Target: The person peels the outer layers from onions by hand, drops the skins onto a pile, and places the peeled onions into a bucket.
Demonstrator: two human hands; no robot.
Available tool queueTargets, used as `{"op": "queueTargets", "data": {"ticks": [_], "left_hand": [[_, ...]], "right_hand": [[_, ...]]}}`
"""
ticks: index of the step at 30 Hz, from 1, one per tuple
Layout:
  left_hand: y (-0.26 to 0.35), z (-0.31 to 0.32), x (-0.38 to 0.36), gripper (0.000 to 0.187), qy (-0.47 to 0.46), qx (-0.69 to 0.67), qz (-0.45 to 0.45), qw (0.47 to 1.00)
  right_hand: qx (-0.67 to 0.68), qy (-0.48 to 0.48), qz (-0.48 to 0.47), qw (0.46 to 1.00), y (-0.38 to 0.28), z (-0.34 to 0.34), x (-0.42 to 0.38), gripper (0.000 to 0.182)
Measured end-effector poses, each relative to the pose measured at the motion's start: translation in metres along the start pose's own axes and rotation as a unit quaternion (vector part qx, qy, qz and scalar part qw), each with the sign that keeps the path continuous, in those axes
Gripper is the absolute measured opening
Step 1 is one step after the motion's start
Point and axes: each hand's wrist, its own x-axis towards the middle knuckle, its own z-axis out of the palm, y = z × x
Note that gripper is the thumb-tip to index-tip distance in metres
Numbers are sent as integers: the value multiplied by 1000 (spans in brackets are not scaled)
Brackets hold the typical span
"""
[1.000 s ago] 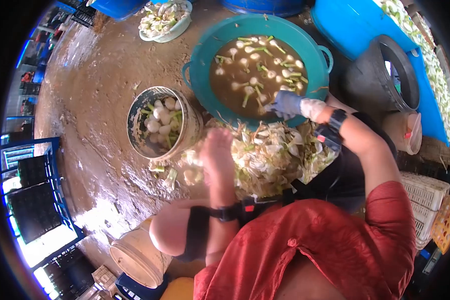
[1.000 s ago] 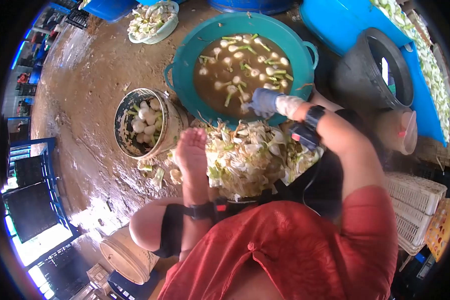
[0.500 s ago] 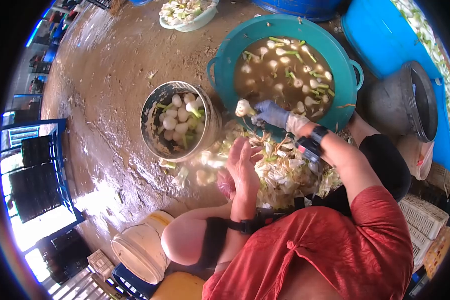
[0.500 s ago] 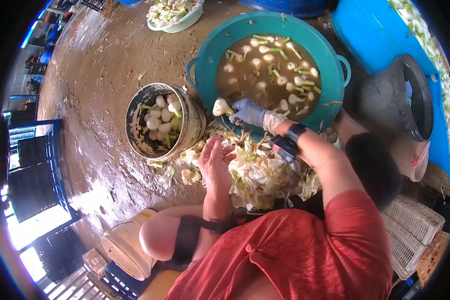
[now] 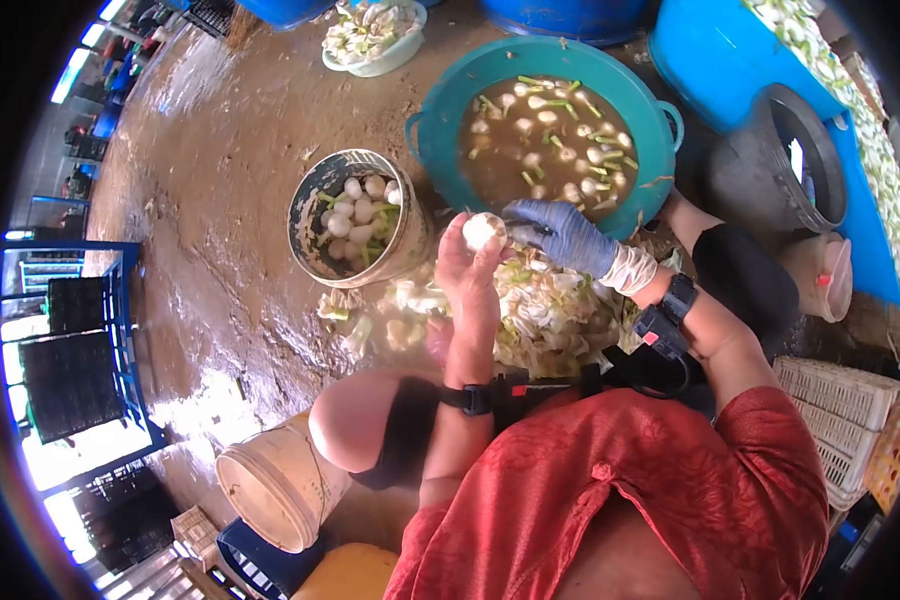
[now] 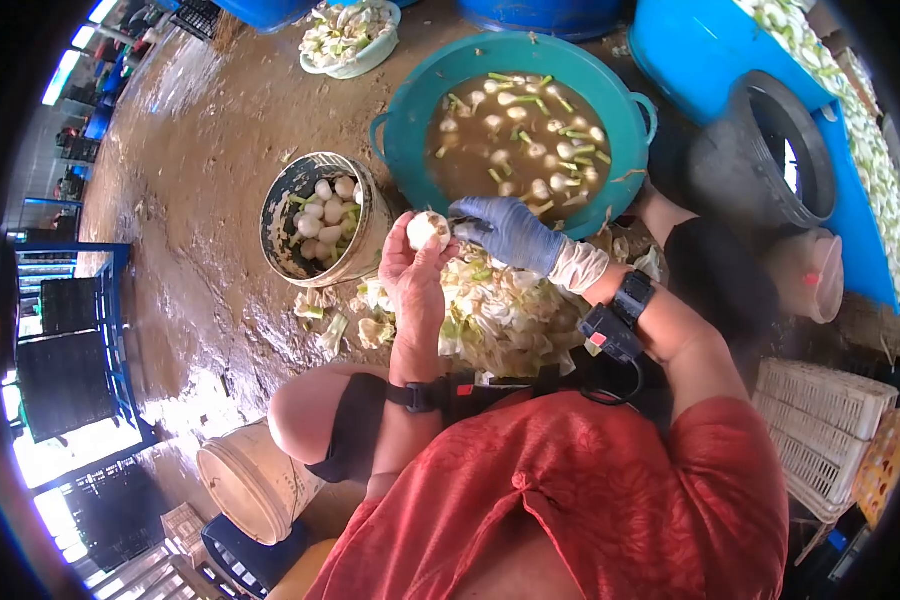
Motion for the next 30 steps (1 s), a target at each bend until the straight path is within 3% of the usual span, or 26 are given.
{"op": "queueTargets", "data": {"ticks": [2,4,6,7,11,13,17,19,23,25,26,28,29,30], "left_hand": [[-4,-1,-4,46,-5,90,40,995],[-8,1,-10,45,-8,90,36,995],[-13,-1,-12,46,-12,154,81,985],[-15,-1,-15,46,-15,153,80,985],[-23,-3,-20,45,5,259,94,961],[-31,-5,-20,44,16,301,176,937],[-28,0,-24,40,36,298,167,939],[-23,1,-24,45,30,223,100,969],[-16,3,-23,43,22,197,53,979],[-7,8,-26,35,-63,54,-9,997],[-2,9,-26,35,-63,55,-9,996],[6,6,-26,31,-82,-77,-103,988],[4,-1,-23,33,-117,-89,-102,984],[5,-3,-21,33,-117,-90,-101,984]], "right_hand": [[-18,34,27,999,-16,-1,-4,26],[-60,66,-4,996,-21,3,-4,21],[-230,62,1,971,-25,5,-7,19],[-250,60,32,966,-28,8,-8,17],[-298,73,55,950,-33,15,-13,17],[-318,62,106,940,-40,17,-15,7],[-300,95,104,943,-29,18,-17,6],[-274,102,87,953,-20,16,-15,14],[-239,107,96,960,-5,8,-19,14],[-235,124,160,951,13,0,-23,16],[-233,125,160,951,22,-2,-29,16],[-388,43,204,898,43,-10,-47,11],[-389,43,204,897,52,-18,-59,11],[-434,-88,259,858,63,-27,-72,12]]}}
